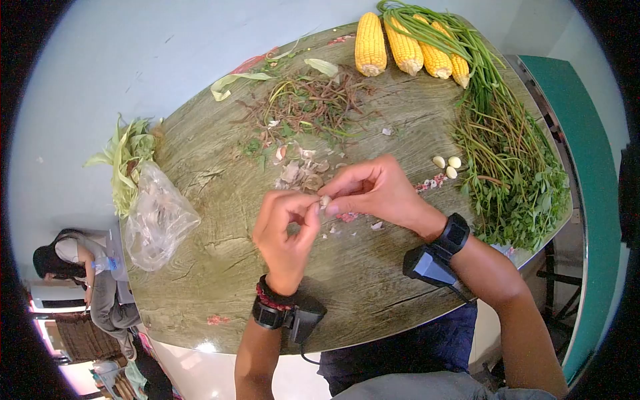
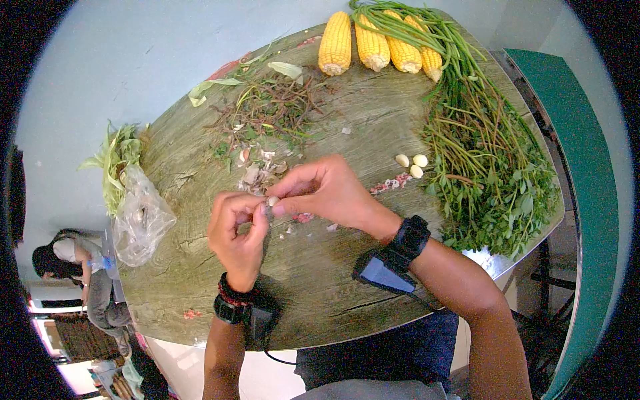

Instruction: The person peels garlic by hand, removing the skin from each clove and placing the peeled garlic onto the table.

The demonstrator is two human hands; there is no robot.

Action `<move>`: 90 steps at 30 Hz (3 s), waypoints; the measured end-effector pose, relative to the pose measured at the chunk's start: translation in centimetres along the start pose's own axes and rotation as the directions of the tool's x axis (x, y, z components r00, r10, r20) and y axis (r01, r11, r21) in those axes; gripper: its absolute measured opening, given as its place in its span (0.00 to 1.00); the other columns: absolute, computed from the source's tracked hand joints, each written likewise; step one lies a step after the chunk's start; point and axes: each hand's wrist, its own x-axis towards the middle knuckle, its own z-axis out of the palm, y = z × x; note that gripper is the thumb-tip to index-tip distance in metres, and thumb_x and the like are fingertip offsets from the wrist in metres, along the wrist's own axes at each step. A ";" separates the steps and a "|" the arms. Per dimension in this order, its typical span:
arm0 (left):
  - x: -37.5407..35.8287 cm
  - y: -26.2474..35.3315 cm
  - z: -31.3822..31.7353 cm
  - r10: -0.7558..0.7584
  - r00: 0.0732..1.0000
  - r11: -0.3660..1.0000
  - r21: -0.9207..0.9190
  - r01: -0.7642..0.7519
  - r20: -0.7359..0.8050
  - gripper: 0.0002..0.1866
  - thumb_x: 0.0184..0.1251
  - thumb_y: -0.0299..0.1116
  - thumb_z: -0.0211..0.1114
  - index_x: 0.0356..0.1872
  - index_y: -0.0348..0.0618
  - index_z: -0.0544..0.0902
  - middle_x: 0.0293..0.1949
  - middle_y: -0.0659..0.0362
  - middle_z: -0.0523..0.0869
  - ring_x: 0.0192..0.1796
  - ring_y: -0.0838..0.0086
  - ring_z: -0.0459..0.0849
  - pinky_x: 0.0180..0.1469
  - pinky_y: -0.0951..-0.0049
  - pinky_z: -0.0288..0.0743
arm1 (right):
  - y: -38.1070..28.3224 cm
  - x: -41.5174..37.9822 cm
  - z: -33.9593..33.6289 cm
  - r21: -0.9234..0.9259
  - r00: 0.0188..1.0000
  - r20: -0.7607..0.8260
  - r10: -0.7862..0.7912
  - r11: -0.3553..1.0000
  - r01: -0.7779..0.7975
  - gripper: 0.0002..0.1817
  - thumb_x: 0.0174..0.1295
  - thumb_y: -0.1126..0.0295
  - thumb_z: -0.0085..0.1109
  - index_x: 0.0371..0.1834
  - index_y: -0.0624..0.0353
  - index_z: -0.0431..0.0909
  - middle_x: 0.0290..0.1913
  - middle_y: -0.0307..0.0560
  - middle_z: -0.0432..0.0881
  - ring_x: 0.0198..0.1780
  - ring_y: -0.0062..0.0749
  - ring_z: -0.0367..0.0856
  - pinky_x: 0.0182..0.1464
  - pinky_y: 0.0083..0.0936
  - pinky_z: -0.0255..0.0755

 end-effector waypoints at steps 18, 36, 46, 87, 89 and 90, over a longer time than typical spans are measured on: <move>-0.2 -0.9 0.2 -0.097 0.995 0.993 -0.062 0.097 0.002 0.05 0.58 0.18 0.65 0.31 0.39 0.79 0.34 0.60 0.78 0.32 0.80 0.78 0.29 0.82 0.72 | 0.5 0.1 -0.9 0.261 0.998 -0.034 -0.057 0.963 0.064 0.12 0.64 0.72 0.61 0.48 0.65 0.81 0.35 0.41 0.83 0.41 0.22 0.82 0.40 0.22 0.79; -0.2 -0.5 0.0 0.015 1.000 0.997 -0.071 -0.017 -0.027 0.13 0.53 0.15 0.69 0.40 0.37 0.86 0.36 0.56 0.81 0.36 0.74 0.81 0.35 0.79 0.74 | 0.1 0.1 0.0 0.168 0.999 -0.014 -0.049 0.984 0.051 0.10 0.57 0.75 0.69 0.42 0.62 0.82 0.34 0.38 0.85 0.30 0.13 0.79 0.28 0.12 0.73; -0.1 -0.7 -0.1 0.050 0.998 0.998 -0.024 -0.050 -0.028 0.12 0.53 0.15 0.69 0.39 0.39 0.86 0.35 0.57 0.81 0.33 0.76 0.79 0.32 0.79 0.73 | 0.4 0.1 0.0 0.094 0.997 -0.017 -0.080 0.992 0.081 0.09 0.57 0.75 0.70 0.39 0.63 0.82 0.32 0.38 0.84 0.28 0.13 0.78 0.27 0.13 0.71; -0.8 -1.0 0.3 -0.095 0.992 0.986 -0.146 0.082 -0.084 0.06 0.57 0.18 0.65 0.32 0.38 0.76 0.33 0.60 0.74 0.32 0.80 0.75 0.34 0.82 0.71 | 0.1 0.1 -0.1 0.087 0.994 0.099 -0.046 0.996 0.037 0.20 0.53 0.82 0.69 0.50 0.65 0.78 0.40 0.44 0.85 0.41 0.22 0.84 0.44 0.20 0.79; -0.7 -1.0 0.4 -0.099 0.990 0.983 -0.163 0.082 -0.103 0.06 0.59 0.18 0.63 0.32 0.38 0.76 0.34 0.61 0.74 0.32 0.80 0.75 0.34 0.82 0.70 | -0.1 0.0 -0.1 0.081 0.995 0.098 -0.022 0.997 0.014 0.21 0.53 0.82 0.69 0.51 0.66 0.78 0.41 0.46 0.86 0.41 0.23 0.84 0.45 0.20 0.80; -0.7 -0.8 0.4 -0.101 0.989 0.983 -0.166 0.082 -0.105 0.05 0.61 0.18 0.62 0.32 0.38 0.75 0.34 0.61 0.73 0.32 0.82 0.73 0.34 0.83 0.69 | -0.4 0.0 0.0 0.072 0.996 0.089 -0.006 0.997 0.000 0.21 0.53 0.83 0.69 0.52 0.66 0.77 0.42 0.47 0.86 0.41 0.24 0.85 0.45 0.21 0.80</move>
